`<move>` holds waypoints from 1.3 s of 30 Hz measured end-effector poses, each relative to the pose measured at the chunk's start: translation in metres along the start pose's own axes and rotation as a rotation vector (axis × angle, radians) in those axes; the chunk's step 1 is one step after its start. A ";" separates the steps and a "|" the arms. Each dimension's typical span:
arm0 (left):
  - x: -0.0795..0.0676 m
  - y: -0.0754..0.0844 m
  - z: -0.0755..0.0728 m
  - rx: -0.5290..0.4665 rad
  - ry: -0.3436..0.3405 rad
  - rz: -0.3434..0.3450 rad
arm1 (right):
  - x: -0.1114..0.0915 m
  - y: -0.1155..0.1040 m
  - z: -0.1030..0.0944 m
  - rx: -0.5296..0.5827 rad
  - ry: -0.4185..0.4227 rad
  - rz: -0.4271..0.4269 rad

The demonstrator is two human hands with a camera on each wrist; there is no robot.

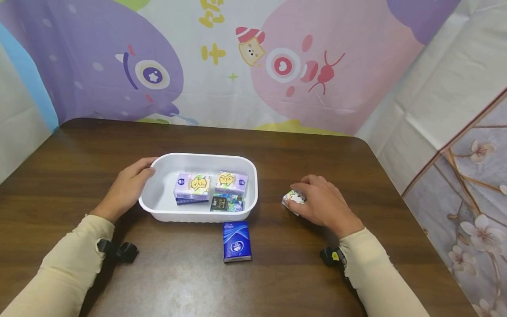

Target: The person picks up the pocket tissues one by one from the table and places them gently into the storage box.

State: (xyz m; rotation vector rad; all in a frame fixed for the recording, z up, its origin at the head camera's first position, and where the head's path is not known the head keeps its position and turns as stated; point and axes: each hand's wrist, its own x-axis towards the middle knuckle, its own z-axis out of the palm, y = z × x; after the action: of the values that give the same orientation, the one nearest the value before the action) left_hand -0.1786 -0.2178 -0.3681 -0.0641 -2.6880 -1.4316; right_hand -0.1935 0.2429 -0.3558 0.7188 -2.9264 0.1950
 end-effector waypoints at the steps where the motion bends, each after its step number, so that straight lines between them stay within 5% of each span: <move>1: 0.000 0.000 0.000 0.001 0.001 0.001 | 0.000 0.000 0.000 -0.003 -0.001 0.001; 39: 0.000 -0.002 0.000 -0.011 -0.004 -0.001 | 0.000 -0.004 0.001 -0.016 -0.031 0.037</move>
State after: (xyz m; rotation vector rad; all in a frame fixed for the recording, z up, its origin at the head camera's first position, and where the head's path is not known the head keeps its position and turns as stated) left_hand -0.1791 -0.2188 -0.3701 -0.0669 -2.6839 -1.4488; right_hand -0.1922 0.2394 -0.3564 0.6715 -2.9689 0.1653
